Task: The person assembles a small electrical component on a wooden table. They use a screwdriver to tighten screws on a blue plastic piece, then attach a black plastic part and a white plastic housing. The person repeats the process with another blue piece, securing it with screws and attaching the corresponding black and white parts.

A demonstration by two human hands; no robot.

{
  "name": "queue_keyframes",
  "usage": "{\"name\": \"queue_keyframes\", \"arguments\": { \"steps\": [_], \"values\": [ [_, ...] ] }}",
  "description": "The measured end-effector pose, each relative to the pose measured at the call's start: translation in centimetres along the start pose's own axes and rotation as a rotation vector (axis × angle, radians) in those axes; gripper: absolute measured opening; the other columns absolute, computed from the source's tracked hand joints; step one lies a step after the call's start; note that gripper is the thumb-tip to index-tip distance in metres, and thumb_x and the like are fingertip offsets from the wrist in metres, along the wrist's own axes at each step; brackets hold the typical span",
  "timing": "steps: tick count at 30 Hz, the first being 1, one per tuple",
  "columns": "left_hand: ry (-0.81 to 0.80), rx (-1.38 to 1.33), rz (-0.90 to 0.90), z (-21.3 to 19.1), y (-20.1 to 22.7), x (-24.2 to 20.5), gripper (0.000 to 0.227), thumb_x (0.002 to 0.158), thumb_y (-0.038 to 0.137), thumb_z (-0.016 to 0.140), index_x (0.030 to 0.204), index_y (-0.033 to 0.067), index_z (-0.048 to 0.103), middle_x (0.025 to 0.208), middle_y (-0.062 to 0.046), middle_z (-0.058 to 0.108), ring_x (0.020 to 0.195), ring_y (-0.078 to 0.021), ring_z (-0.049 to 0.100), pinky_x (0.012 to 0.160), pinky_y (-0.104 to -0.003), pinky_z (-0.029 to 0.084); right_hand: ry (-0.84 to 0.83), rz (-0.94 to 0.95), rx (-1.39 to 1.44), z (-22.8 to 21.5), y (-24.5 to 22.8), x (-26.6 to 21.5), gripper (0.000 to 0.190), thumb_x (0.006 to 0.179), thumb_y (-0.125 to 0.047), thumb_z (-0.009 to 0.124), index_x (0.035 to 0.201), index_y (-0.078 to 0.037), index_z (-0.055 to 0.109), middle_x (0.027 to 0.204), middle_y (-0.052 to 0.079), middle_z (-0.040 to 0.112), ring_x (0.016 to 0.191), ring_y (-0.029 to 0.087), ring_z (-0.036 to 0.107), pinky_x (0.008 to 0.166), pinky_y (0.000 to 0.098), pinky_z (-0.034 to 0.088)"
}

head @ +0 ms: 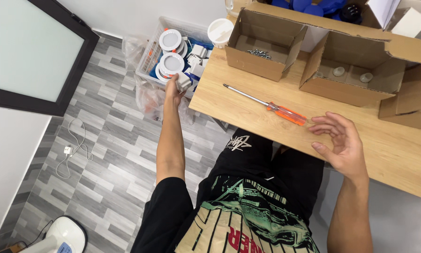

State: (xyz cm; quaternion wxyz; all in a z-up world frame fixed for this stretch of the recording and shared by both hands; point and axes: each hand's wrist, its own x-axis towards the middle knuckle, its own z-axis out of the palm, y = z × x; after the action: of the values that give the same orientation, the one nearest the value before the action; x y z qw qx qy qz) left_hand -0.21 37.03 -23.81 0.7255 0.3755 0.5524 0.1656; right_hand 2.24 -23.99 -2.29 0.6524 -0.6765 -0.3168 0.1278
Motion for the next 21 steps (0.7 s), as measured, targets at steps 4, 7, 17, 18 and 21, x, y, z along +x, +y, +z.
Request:
{"name": "queue_keyframes", "arguments": {
  "steps": [4,7,17,18,21],
  "values": [
    [-0.032,0.077,0.004,1.1,0.7,-0.9,0.035,0.097,0.041,0.071,0.127,0.0233,0.068,0.127,-0.001,0.075,0.112,-0.0247,0.069,0.102,-0.044,0.059,0.010,-0.005,-0.008,0.1,-0.1,0.0,0.079,0.088,0.002,0.077,0.158,-0.001,0.041,0.146,0.028,0.064,0.123,0.035,0.072,0.110,0.0383,0.058],
    [-0.112,0.020,0.054,1.9,1.0,0.4,0.066,0.089,0.045,0.077,0.145,0.0133,0.063,0.157,-0.017,0.060,0.130,-0.0346,0.067,0.096,-0.038,0.060,0.007,-0.014,0.001,0.0,-0.1,0.0,0.079,0.089,0.004,0.077,0.158,-0.001,0.041,0.146,0.028,0.064,0.124,0.034,0.072,0.110,0.0381,0.058],
    [-0.464,0.082,1.121,13.6,12.4,-22.9,0.016,0.106,0.026,0.068,0.115,0.0125,0.071,0.112,-0.003,0.076,0.101,-0.0157,0.074,0.082,-0.029,0.055,0.001,0.010,-0.027,0.3,-0.6,0.3,0.069,0.089,0.003,0.078,0.152,0.001,0.049,0.145,0.023,0.068,0.123,0.030,0.074,0.110,0.0354,0.058],
    [-0.653,0.126,1.406,14.8,13.2,-25.8,0.013,0.112,0.019,0.063,0.118,0.0084,0.069,0.114,-0.006,0.071,0.106,-0.0194,0.071,0.090,-0.031,0.057,0.000,0.027,-0.043,0.4,-0.9,0.3,0.066,0.090,0.002,0.079,0.150,0.001,0.051,0.144,0.023,0.069,0.122,0.030,0.075,0.109,0.0346,0.057],
    [-0.739,0.361,1.620,18.6,14.4,-33.8,0.008,0.111,0.015,0.066,0.115,0.0134,0.072,0.113,0.000,0.074,0.100,-0.0148,0.067,0.087,-0.032,0.053,-0.014,0.030,-0.071,0.4,-1.3,0.6,0.062,0.091,-0.001,0.079,0.148,0.001,0.055,0.145,0.020,0.070,0.122,0.027,0.074,0.110,0.0346,0.058]
  ]
}}
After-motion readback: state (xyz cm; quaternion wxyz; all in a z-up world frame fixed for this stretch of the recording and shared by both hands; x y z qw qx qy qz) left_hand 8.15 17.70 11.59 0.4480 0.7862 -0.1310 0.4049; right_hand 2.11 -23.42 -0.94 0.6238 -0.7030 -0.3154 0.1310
